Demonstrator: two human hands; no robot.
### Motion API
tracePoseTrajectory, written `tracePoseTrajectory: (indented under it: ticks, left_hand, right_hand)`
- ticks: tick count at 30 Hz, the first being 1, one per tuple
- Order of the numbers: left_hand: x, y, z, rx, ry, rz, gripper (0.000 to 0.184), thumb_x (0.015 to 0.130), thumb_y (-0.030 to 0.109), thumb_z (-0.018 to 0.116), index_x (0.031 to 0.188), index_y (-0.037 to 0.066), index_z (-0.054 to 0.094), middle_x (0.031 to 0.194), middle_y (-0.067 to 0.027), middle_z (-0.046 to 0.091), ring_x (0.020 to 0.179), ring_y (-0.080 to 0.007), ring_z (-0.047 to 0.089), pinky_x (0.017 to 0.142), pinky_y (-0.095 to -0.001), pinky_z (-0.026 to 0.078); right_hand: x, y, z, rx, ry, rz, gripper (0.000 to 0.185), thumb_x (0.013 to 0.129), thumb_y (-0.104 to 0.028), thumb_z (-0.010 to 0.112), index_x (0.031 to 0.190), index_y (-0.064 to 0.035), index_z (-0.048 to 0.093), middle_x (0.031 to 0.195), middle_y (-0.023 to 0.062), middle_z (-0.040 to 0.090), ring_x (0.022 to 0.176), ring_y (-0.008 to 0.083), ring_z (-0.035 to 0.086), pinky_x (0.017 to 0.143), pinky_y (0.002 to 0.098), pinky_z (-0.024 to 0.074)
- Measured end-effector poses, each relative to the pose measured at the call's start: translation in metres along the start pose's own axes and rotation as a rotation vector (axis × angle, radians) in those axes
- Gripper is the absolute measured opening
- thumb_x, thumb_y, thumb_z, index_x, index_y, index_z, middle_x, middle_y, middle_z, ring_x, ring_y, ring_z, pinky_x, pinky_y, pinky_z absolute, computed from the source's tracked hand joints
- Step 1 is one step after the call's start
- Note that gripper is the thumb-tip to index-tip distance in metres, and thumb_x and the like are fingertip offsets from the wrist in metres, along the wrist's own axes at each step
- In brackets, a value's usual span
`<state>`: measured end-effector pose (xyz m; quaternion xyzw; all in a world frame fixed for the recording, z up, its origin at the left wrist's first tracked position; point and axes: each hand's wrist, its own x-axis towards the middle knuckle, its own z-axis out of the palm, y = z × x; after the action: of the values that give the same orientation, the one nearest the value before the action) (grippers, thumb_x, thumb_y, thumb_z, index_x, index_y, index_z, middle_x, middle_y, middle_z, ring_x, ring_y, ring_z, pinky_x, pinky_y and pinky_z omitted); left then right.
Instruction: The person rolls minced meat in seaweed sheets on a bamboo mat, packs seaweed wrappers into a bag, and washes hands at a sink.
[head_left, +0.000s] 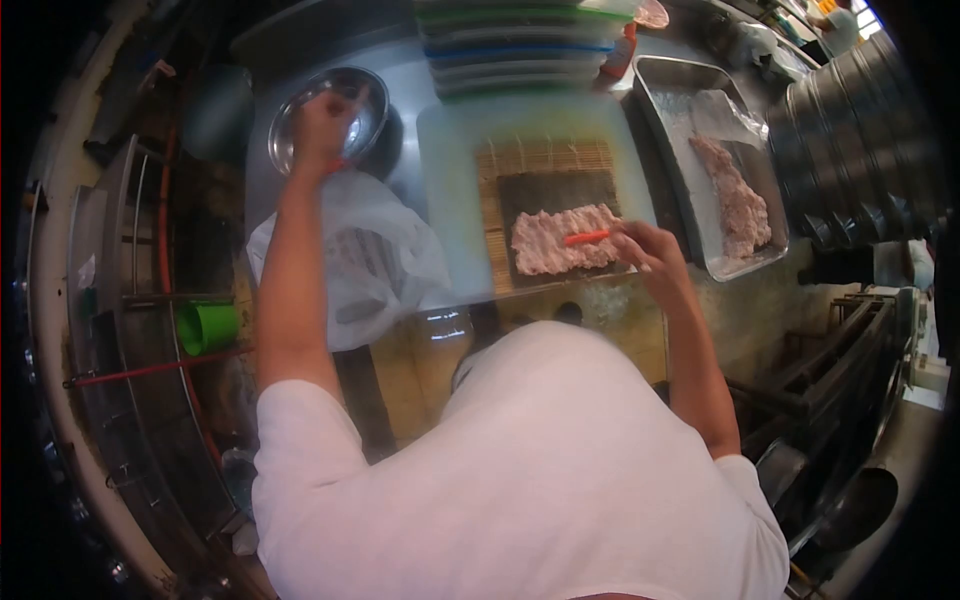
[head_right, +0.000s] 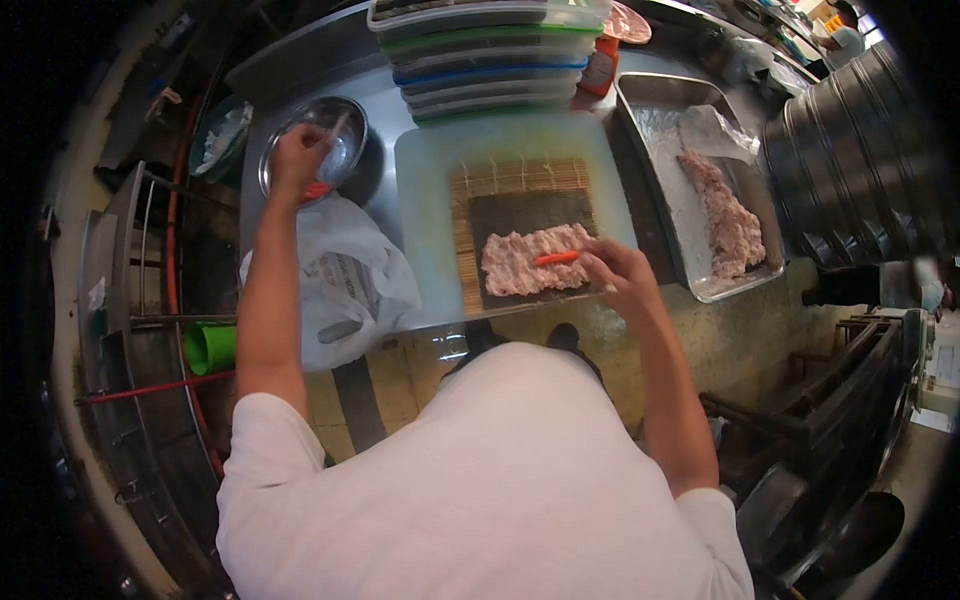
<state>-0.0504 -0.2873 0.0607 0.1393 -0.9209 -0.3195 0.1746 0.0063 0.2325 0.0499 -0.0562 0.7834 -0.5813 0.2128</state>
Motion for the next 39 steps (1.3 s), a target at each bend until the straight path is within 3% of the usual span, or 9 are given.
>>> tracePoseTrajectory:
  ticks: [3,9,14,16,20,30,32,36,39]
  left_hand:
    - [-0.064,0.092,0.023,-0.390,-0.174,0.200,0.007,0.088,0.007,0.070,0.092,0.002,0.071,0.080,-0.0022,0.070,0.072,-0.0069,0.061,0.066,-0.0246,0.048]
    - [-0.164,0.166,0.076,-0.459,-0.419,0.272,0.006,0.087,0.005,0.069,0.092,0.001,0.068,0.079,-0.0066,0.067,0.072,-0.0136,0.062,0.067,-0.0290,0.049]
    - [-0.194,0.148,0.123,-0.187,-0.401,0.365,0.009,0.081,0.006,0.068,0.089,0.002,0.067,0.088,-0.0162,0.067,0.081,-0.0372,0.065,0.071,-0.0431,0.051]
    - [-0.202,0.149,0.131,-0.129,-0.369,0.397,0.008,0.081,0.007,0.069,0.088,0.003,0.067,0.087,-0.0156,0.066,0.081,-0.0367,0.064,0.072,-0.0442,0.051]
    - [-0.210,0.150,0.142,-0.032,-0.330,0.421,0.005,0.079,0.008,0.069,0.084,0.006,0.067,0.085,-0.0137,0.063,0.082,-0.0358,0.063,0.074,-0.0462,0.051]
    - [-0.206,0.149,0.148,0.060,-0.233,0.466,0.006,0.079,0.010,0.069,0.085,0.007,0.069,0.086,-0.0124,0.063,0.086,-0.0354,0.061,0.076,-0.0461,0.050]
    - [-0.204,0.156,0.135,0.137,-0.396,0.343,0.030,0.079,0.020,0.075,0.106,0.007,0.070,0.105,-0.0147,0.065,0.102,-0.0365,0.061,0.088,-0.0459,0.050]
    - [-0.213,0.164,0.131,0.138,-0.177,0.518,0.067,0.074,0.035,0.082,0.130,0.005,0.061,0.129,-0.0163,0.059,0.121,-0.0383,0.053,0.102,-0.0472,0.044]
    - [-0.215,0.157,0.150,0.162,-0.334,0.493,0.094,0.069,0.045,0.086,0.143,0.001,0.050,0.141,-0.0165,0.051,0.132,-0.0400,0.044,0.111,-0.0487,0.037]
  right_hand:
    - [0.017,-0.029,0.033,0.285,-0.063,-0.050,0.039,0.099,-0.018,0.067,0.129,0.0033,0.056,0.106,0.0110,0.068,0.088,0.0131,0.066,0.072,0.0256,0.0520]
    - [0.055,-0.037,0.053,0.449,-0.207,-0.125,0.028,0.097,-0.012,0.068,0.120,0.0027,0.060,0.098,0.0115,0.069,0.086,0.0159,0.068,0.072,0.0283,0.0544]
    - [0.048,0.000,0.045,-0.221,-0.240,-0.271,0.009,0.088,-0.001,0.064,0.096,-0.0015,0.068,0.084,0.0111,0.068,0.077,0.0195,0.065,0.070,0.0333,0.0532]
    - [0.045,0.002,0.049,-0.564,-0.199,-0.437,0.010,0.084,-0.005,0.065,0.091,-0.0063,0.071,0.083,0.0173,0.067,0.078,0.0335,0.066,0.071,0.0419,0.0518]
    - [0.040,0.024,0.060,-0.829,0.048,-0.771,0.014,0.081,-0.005,0.066,0.094,-0.0067,0.072,0.089,0.0157,0.065,0.088,0.0347,0.064,0.078,0.0453,0.0511]
    - [0.057,0.025,0.055,-0.877,-0.042,-0.734,0.017,0.084,-0.007,0.064,0.098,-0.0047,0.072,0.089,0.0130,0.066,0.088,0.0357,0.065,0.080,0.0442,0.0521]
    - [0.061,0.013,0.029,-0.581,-0.196,-0.393,0.030,0.086,-0.017,0.070,0.113,-0.0042,0.069,0.103,0.0168,0.067,0.098,0.0382,0.064,0.087,0.0449,0.0514]
    - [0.058,0.018,-0.016,-0.658,-0.214,-0.569,0.083,0.079,-0.038,0.083,0.146,-0.0031,0.047,0.141,0.0241,0.053,0.132,0.0424,0.048,0.111,0.0479,0.0394]
    - [0.048,0.042,-0.009,-0.916,-0.209,-0.622,0.090,0.077,-0.040,0.084,0.148,-0.0024,0.044,0.152,0.0229,0.044,0.144,0.0411,0.036,0.119,0.0468,0.0308]
